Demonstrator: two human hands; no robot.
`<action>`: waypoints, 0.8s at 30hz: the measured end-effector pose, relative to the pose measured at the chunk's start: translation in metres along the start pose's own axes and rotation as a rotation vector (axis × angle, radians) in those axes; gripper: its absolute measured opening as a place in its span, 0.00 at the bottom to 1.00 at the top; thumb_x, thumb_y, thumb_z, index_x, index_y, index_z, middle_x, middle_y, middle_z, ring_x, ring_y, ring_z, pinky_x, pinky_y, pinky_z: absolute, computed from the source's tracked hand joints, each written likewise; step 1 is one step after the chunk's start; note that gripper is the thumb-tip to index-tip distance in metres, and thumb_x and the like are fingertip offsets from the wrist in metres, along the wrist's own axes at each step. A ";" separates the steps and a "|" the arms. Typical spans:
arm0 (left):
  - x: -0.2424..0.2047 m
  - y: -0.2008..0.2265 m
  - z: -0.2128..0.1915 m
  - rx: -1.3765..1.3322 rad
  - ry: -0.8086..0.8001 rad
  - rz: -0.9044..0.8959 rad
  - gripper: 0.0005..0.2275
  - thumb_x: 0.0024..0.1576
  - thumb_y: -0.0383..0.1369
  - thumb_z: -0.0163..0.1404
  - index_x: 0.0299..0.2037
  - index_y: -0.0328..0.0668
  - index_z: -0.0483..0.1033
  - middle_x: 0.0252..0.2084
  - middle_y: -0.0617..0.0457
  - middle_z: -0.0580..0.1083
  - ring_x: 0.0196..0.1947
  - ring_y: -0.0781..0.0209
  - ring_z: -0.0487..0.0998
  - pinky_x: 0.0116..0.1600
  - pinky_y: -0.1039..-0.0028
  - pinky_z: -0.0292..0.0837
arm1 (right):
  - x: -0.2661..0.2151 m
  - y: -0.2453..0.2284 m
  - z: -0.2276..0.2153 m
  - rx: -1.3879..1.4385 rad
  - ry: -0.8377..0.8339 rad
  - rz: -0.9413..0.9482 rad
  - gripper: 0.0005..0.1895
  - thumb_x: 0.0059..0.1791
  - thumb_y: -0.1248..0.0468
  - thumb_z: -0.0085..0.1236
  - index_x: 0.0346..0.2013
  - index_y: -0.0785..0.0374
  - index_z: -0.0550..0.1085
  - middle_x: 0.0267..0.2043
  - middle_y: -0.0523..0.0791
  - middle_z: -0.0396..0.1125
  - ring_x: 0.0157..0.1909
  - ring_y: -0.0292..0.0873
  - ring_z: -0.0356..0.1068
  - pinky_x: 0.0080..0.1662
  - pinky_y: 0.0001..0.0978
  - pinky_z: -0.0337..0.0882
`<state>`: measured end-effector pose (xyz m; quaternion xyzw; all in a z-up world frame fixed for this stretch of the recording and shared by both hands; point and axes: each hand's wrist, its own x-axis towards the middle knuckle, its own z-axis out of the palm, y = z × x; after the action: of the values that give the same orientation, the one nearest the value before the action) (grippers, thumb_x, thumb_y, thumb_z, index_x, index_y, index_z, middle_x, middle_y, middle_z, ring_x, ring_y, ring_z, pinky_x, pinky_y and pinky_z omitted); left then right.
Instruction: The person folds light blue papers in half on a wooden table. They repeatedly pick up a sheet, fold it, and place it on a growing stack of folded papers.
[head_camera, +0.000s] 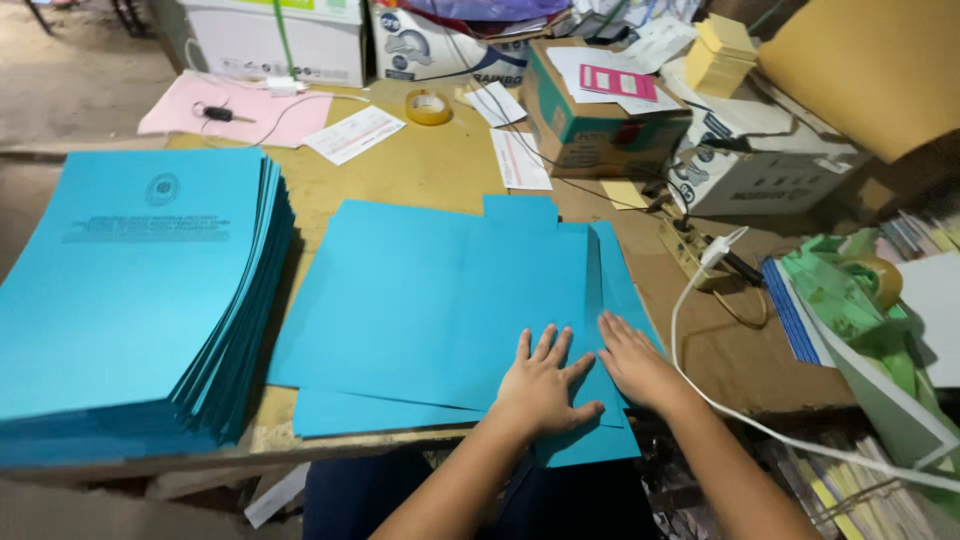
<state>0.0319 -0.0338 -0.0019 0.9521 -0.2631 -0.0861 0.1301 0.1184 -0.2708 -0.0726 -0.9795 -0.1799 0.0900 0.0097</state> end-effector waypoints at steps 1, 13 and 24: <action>-0.001 0.001 -0.003 0.006 -0.002 0.013 0.37 0.55 0.63 0.33 0.75 0.61 0.56 0.80 0.42 0.48 0.80 0.40 0.42 0.77 0.40 0.29 | 0.012 0.001 -0.002 0.004 0.006 0.012 0.32 0.60 0.50 0.32 0.78 0.57 0.49 0.82 0.48 0.39 0.81 0.53 0.40 0.75 0.55 0.45; 0.010 -0.010 0.009 -0.129 0.008 -0.040 0.36 0.59 0.60 0.30 0.77 0.53 0.50 0.80 0.40 0.40 0.79 0.40 0.31 0.75 0.41 0.21 | 0.170 0.030 -0.028 0.162 0.013 0.126 0.35 0.59 0.45 0.18 0.79 0.49 0.31 0.83 0.35 0.20 0.83 0.40 0.19 0.77 0.42 0.28; 0.036 -0.021 0.058 -0.101 0.347 -0.253 0.26 0.66 0.40 0.29 0.74 0.42 0.53 0.78 0.36 0.47 0.78 0.36 0.40 0.74 0.35 0.27 | 0.012 -0.035 -0.015 -0.090 -0.088 0.064 0.38 0.59 0.46 0.13 0.77 0.61 0.23 0.82 0.46 0.12 0.82 0.45 0.13 0.75 0.47 0.20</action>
<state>0.0588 -0.0475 -0.0667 0.9703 -0.1103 0.0503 0.2093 0.1195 -0.2335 -0.0578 -0.9793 -0.1526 0.1251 -0.0453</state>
